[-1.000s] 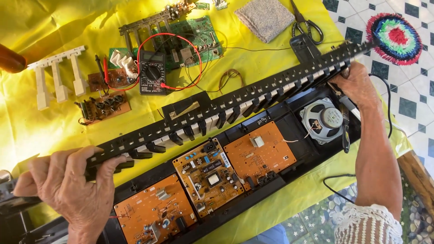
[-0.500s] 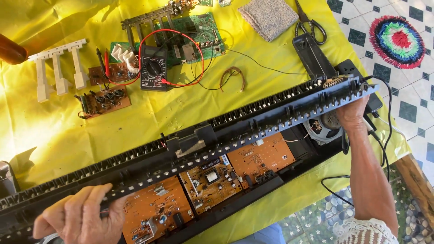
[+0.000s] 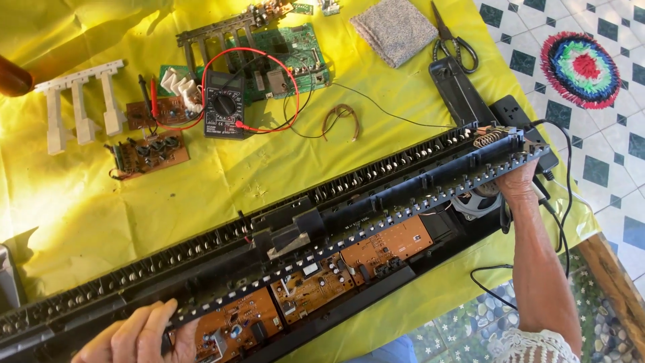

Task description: The person uses a soldering iron to work on the circuit board of a disassembled electronic keyboard. They then remove the keybed assembly, inspect the internal mechanisms, and reattach the keys. Finally, they test the keyboard by playing notes and make further adjustments to the circuit board.

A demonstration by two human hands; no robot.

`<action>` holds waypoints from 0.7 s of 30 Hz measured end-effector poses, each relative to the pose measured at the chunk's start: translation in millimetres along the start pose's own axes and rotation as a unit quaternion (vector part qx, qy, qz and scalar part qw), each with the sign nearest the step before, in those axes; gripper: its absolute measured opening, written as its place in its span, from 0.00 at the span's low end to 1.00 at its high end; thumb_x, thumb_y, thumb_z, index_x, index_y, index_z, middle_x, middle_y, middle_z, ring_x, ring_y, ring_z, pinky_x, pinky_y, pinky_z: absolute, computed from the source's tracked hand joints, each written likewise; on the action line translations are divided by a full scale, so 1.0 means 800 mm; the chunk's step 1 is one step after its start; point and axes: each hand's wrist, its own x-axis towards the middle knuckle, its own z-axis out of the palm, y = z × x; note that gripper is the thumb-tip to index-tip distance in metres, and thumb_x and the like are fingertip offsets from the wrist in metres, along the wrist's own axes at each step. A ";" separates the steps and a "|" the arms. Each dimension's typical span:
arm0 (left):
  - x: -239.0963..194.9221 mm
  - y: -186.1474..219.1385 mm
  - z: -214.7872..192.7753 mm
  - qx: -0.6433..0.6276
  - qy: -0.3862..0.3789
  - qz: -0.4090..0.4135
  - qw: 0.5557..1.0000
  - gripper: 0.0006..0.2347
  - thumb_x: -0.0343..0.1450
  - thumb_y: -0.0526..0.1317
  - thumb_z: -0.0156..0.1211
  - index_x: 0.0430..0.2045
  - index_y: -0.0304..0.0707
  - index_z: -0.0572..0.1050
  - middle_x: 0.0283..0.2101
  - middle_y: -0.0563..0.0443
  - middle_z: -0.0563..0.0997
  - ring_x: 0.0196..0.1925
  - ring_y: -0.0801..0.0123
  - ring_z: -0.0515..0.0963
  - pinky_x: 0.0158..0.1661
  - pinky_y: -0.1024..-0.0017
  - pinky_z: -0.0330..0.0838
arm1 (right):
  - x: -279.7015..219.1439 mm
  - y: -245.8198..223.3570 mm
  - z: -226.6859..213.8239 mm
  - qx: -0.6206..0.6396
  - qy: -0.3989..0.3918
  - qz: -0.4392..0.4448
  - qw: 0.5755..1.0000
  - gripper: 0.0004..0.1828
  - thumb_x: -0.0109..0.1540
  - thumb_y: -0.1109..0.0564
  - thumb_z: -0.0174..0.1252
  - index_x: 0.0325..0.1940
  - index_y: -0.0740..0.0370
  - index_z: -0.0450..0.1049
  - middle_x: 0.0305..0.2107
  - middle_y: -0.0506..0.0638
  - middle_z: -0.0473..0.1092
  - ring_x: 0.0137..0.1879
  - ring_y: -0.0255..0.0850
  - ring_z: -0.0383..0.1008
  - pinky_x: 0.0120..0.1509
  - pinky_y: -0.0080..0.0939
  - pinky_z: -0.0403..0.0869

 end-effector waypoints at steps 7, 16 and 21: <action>-0.018 0.021 -0.015 -0.028 -0.255 -0.194 0.947 0.17 0.63 0.51 0.71 0.44 0.51 0.82 0.45 0.58 0.85 0.43 0.65 0.84 0.54 0.66 0.76 | -0.005 0.001 0.003 -0.030 0.017 0.001 0.999 0.06 0.68 0.70 0.63 0.49 0.69 0.80 0.45 0.59 0.78 0.47 0.48 0.79 0.49 0.46 0.78; -0.133 -0.014 0.028 -0.043 -0.324 -0.192 0.925 0.23 0.56 0.54 0.74 0.45 0.56 0.83 0.44 0.59 0.86 0.48 0.70 0.86 0.55 0.66 0.79 | -0.020 0.010 -0.004 -0.069 0.028 0.016 0.997 0.06 0.69 0.67 0.64 0.50 0.67 0.81 0.44 0.57 0.78 0.46 0.47 0.80 0.48 0.45 0.77; -0.142 -0.015 0.029 -0.061 -0.279 -0.187 0.940 0.22 0.59 0.51 0.75 0.47 0.52 0.82 0.46 0.55 0.85 0.48 0.66 0.85 0.57 0.63 0.77 | -0.031 0.015 -0.004 -0.084 0.032 0.023 0.996 0.06 0.69 0.65 0.65 0.50 0.66 0.82 0.44 0.57 0.79 0.46 0.46 0.80 0.47 0.45 0.77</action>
